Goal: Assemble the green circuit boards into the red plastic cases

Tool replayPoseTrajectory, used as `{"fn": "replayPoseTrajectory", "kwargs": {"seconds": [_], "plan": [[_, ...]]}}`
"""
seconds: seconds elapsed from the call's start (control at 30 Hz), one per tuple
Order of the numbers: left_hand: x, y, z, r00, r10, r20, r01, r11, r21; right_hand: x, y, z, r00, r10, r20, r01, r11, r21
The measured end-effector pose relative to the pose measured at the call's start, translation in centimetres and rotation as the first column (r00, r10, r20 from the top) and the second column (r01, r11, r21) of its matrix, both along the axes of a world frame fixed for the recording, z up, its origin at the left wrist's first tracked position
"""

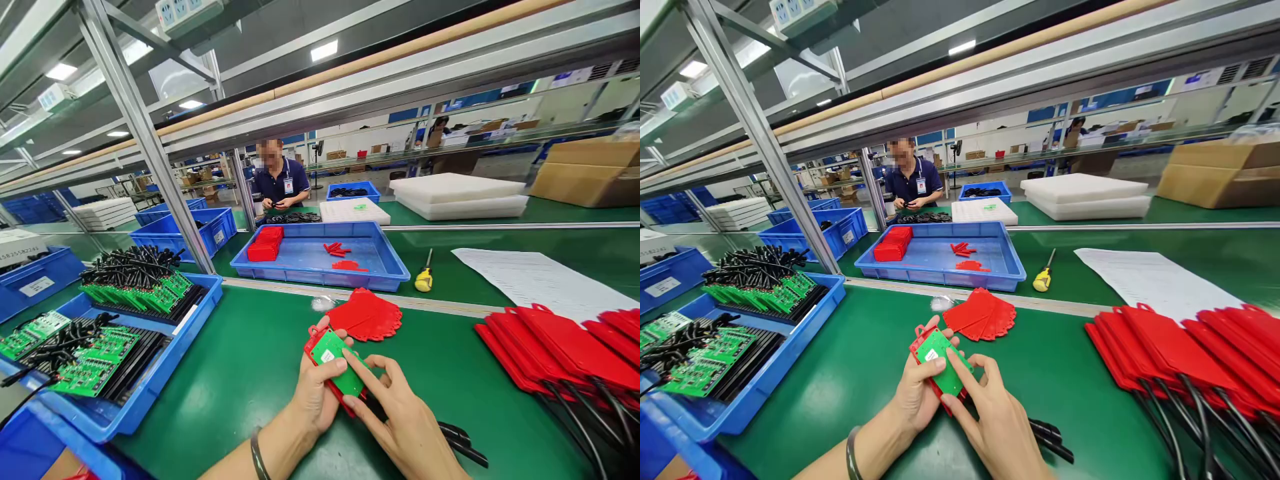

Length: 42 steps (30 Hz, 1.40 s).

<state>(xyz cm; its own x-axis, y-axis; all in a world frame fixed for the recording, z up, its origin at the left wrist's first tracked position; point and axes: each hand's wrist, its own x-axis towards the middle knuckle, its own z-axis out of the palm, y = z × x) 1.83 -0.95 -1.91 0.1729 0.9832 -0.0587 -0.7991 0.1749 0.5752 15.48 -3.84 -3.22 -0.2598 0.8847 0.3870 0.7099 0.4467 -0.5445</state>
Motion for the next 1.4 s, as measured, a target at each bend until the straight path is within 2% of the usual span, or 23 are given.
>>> {"fn": "replayPoseTrajectory", "kwargs": {"seconds": [0.3,0.47,0.57,0.7,0.8,0.87,0.93,1.0,1.03,1.07,1.1,1.23,1.3,1.4], "plan": [[0.1,0.0,0.0,0.996,0.076,-0.056,-0.077,0.997,-0.004,-0.3,-0.3,-0.5,0.994,-0.001,0.109,-0.004,0.999,0.041],[0.2,0.1,-0.1,0.986,0.114,-0.123,-0.105,0.992,0.075,-0.4,-0.7,-0.6,0.982,-0.007,0.189,-0.006,0.998,0.068],[0.2,0.0,0.0,0.986,0.106,-0.127,-0.097,0.992,0.079,-0.3,-0.9,-0.6,0.979,-0.011,0.205,-0.004,0.997,0.072],[-0.1,0.1,0.1,0.988,0.087,-0.13,-0.08,0.995,0.054,-0.1,-0.9,-0.3,0.992,0.03,0.12,-0.026,0.999,-0.034],[-0.4,0.2,0.3,0.99,0.042,-0.135,-0.035,0.998,0.053,0.4,-0.4,0.7,0.994,0.009,-0.111,-0.032,0.979,-0.203],[-0.6,0.3,0.5,0.992,-0.008,-0.126,0.014,0.999,0.051,0.7,0.1,1.7,0.943,-0.02,-0.332,-0.112,0.921,-0.374],[-0.7,0.2,0.6,0.99,-0.076,-0.121,0.082,0.995,0.05,0.8,0.6,2.5,0.852,-0.004,-0.523,-0.316,0.793,-0.521],[-0.7,0.0,0.6,0.981,-0.149,-0.124,0.156,0.987,0.048,0.8,0.8,3.0,0.759,0.027,-0.65,-0.508,0.65,-0.566],[-0.7,-0.1,0.6,0.977,-0.172,-0.125,0.179,0.983,0.045,0.7,0.8,3.1,0.729,0.031,-0.684,-0.554,0.613,-0.563],[-0.7,-0.1,0.6,0.975,-0.184,-0.127,0.191,0.981,0.043,0.6,0.8,3.0,0.716,0.03,-0.697,-0.566,0.61,-0.555],[-0.6,-0.2,0.5,0.974,-0.187,-0.129,0.193,0.98,0.041,0.4,0.7,2.7,0.721,0.024,-0.692,-0.546,0.635,-0.547],[-0.4,-0.3,0.3,0.977,-0.164,-0.137,0.17,0.985,0.029,-0.1,0.3,1.4,0.802,-0.03,-0.597,-0.358,0.775,-0.52],[-0.4,-0.2,0.3,0.976,-0.159,-0.149,0.165,0.986,0.03,-0.2,0.2,1.1,0.807,-0.042,-0.589,-0.333,0.79,-0.514],[-0.7,-0.1,0.4,0.971,-0.172,-0.168,0.182,0.982,0.047,-0.2,0.2,1.5,0.766,-0.044,-0.641,-0.389,0.762,-0.517]]}}
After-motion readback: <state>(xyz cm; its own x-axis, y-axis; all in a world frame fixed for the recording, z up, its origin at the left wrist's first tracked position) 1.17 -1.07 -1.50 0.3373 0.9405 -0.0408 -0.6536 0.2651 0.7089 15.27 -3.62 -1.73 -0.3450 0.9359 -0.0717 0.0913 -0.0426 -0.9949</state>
